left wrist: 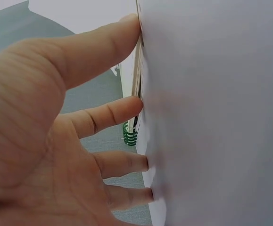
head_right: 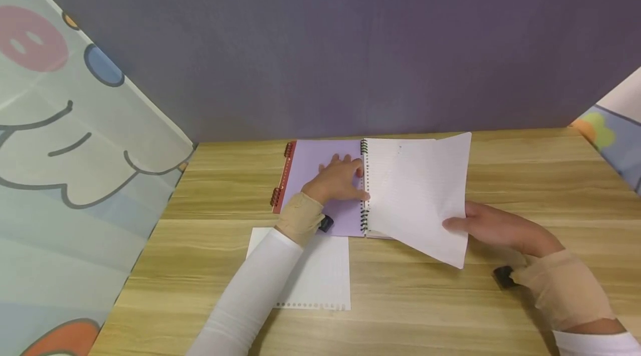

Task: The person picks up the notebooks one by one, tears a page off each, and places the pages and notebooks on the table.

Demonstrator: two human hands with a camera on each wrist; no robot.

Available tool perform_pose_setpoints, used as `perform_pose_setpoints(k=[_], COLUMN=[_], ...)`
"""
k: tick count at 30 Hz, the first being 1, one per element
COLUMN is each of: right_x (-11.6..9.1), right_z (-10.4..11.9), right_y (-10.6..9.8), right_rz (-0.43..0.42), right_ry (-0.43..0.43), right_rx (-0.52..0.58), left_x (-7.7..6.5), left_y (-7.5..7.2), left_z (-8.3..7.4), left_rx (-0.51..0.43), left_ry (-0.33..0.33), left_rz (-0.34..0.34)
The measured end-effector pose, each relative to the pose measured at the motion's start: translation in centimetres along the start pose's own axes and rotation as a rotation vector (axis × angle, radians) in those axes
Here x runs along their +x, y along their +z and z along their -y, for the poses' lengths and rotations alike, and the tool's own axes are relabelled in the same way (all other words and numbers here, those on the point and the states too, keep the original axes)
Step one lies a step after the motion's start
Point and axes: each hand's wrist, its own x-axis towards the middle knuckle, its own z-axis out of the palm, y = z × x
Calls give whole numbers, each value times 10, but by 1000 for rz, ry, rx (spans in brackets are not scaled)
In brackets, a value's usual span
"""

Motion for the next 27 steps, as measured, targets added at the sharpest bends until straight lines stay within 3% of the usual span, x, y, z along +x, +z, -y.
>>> perform_pose_setpoints(k=[19, 27], right_x=[3, 2], right_z=[-3, -2], right_y=[-2, -1], right_rz=[94, 60], right_ry=[-51, -29], right_rx=[108, 85], left_x=[1, 2], left_y=[-1, 0], left_z=[-1, -1], left_rx=[6, 3], left_ry=[-10, -11], left_rz=[-13, -17])
